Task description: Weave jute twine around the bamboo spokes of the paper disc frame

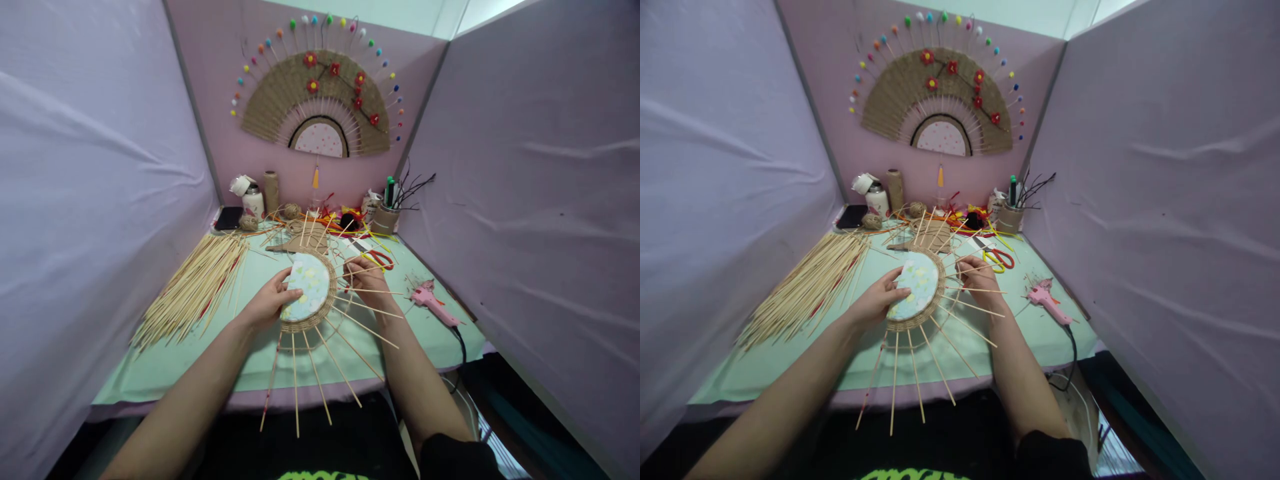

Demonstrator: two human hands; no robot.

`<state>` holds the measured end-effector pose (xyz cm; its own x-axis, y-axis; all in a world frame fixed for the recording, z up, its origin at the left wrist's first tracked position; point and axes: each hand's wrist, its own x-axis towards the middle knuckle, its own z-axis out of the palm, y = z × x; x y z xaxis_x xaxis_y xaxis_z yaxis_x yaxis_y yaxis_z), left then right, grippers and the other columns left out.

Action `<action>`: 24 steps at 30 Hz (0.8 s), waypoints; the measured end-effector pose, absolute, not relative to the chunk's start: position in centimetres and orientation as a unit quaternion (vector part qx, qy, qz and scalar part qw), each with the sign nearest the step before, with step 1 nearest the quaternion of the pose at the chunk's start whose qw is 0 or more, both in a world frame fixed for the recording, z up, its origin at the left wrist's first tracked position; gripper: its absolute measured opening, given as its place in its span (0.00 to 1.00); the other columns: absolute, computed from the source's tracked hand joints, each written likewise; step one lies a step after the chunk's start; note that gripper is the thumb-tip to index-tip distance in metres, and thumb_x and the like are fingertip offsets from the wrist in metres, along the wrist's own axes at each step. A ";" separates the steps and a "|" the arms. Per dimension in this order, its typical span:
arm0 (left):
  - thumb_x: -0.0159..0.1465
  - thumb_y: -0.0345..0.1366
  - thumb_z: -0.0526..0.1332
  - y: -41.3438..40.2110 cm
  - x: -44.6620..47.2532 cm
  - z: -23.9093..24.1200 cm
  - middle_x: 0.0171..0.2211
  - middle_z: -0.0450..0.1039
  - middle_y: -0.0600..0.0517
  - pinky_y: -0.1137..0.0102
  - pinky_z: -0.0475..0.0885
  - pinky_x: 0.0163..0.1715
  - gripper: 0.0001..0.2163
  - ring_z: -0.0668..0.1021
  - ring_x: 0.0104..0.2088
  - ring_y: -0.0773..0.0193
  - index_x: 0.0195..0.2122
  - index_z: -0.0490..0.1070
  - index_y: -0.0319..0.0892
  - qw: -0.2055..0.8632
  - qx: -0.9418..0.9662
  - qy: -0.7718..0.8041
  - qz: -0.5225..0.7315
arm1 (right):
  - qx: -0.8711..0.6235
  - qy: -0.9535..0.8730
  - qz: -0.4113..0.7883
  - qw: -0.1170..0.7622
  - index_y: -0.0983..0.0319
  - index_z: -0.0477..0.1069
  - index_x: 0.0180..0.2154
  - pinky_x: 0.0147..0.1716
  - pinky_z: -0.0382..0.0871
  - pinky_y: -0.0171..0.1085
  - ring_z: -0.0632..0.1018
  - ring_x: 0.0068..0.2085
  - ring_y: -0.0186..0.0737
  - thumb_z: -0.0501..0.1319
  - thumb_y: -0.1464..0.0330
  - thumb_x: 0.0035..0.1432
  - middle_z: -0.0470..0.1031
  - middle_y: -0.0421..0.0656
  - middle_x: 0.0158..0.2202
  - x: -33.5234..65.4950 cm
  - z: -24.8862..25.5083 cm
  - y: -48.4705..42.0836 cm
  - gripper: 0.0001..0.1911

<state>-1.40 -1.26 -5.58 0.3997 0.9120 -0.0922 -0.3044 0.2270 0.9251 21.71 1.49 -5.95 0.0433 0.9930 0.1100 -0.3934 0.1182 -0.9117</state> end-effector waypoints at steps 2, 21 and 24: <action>0.49 0.31 0.72 -1.3 -1.4 -5.6 0.38 0.79 0.44 0.73 0.74 0.28 0.38 0.81 0.30 0.62 0.61 0.58 0.38 0.706 0.445 0.345 0.430 | -0.363 -0.413 0.556 0.623 0.61 0.73 0.24 0.24 0.58 0.33 0.66 0.24 0.30 0.71 0.66 0.38 0.69 0.37 0.21 21.7 -6.0 1.6 0.10; 0.50 0.31 0.71 -1.2 -1.4 -5.7 0.39 0.79 0.44 0.72 0.75 0.30 0.37 0.81 0.31 0.62 0.61 0.58 0.38 0.702 0.454 0.344 0.428 | -0.364 -0.426 0.552 0.617 0.61 0.73 0.24 0.23 0.55 0.33 0.64 0.22 0.29 0.70 0.65 0.39 0.68 0.36 0.21 21.9 -6.6 1.8 0.09; 0.50 0.31 0.71 -1.3 -1.4 -5.6 0.38 0.79 0.44 0.72 0.75 0.30 0.37 0.81 0.30 0.61 0.61 0.57 0.38 0.700 0.455 0.342 0.432 | -0.360 -0.427 0.549 0.621 0.60 0.74 0.25 0.24 0.58 0.33 0.66 0.23 0.30 0.69 0.64 0.41 0.68 0.37 0.22 22.2 -6.8 2.0 0.08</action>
